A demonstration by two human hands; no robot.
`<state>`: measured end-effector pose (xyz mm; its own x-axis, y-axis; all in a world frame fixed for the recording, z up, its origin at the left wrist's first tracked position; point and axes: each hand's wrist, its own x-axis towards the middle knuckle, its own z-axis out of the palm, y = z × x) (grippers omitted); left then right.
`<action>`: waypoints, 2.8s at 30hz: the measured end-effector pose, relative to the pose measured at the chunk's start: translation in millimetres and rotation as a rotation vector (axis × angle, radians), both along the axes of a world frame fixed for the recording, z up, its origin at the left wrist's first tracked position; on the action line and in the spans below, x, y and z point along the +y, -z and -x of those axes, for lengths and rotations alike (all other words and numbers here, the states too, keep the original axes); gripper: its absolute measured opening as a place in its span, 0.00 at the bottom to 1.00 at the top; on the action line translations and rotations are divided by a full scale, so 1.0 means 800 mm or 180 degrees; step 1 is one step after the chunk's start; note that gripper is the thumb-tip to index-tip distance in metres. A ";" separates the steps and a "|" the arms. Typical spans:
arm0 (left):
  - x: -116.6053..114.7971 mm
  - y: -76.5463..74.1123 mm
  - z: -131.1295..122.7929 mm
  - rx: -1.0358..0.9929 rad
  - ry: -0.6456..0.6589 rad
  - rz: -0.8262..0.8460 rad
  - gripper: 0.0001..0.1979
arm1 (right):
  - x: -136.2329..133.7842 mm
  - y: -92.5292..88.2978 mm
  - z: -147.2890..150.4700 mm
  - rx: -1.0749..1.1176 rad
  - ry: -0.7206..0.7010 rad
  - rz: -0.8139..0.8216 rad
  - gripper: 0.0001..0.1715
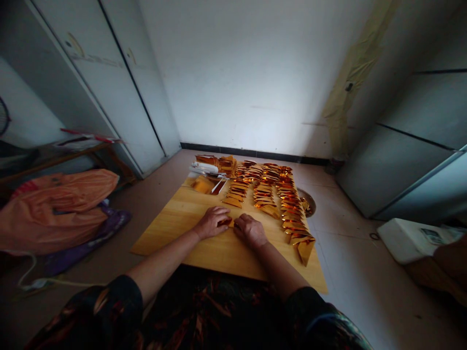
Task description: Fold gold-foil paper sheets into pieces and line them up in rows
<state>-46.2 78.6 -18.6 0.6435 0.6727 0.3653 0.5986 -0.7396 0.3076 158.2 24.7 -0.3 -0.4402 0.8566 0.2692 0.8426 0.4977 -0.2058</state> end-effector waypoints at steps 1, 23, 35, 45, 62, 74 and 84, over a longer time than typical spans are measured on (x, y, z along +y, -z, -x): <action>0.000 0.000 0.000 -0.0011 0.0009 -0.0007 0.12 | 0.001 0.001 0.001 0.0000 0.0012 0.0006 0.11; 0.002 0.006 -0.002 -0.0003 -0.0017 -0.0121 0.10 | 0.008 -0.011 0.008 -0.0261 0.0357 0.0397 0.15; -0.002 -0.001 -0.004 0.0043 -0.0062 -0.0128 0.09 | 0.009 -0.024 0.014 -0.0446 0.0374 0.0549 0.18; -0.004 -0.002 -0.003 0.0007 -0.0014 -0.0024 0.12 | 0.014 -0.017 0.013 -0.0725 0.0198 0.0223 0.16; -0.020 -0.007 -0.022 -0.1618 -0.1175 0.0649 0.29 | 0.012 0.002 0.020 -0.0362 0.0470 -0.0509 0.13; -0.031 -0.034 -0.044 -0.2845 -0.1783 0.2785 0.38 | 0.011 -0.014 0.023 -0.0322 0.0537 -0.0514 0.11; -0.029 -0.031 -0.042 -0.2671 -0.1759 0.2626 0.37 | 0.011 -0.018 0.022 -0.0449 0.0600 -0.0476 0.12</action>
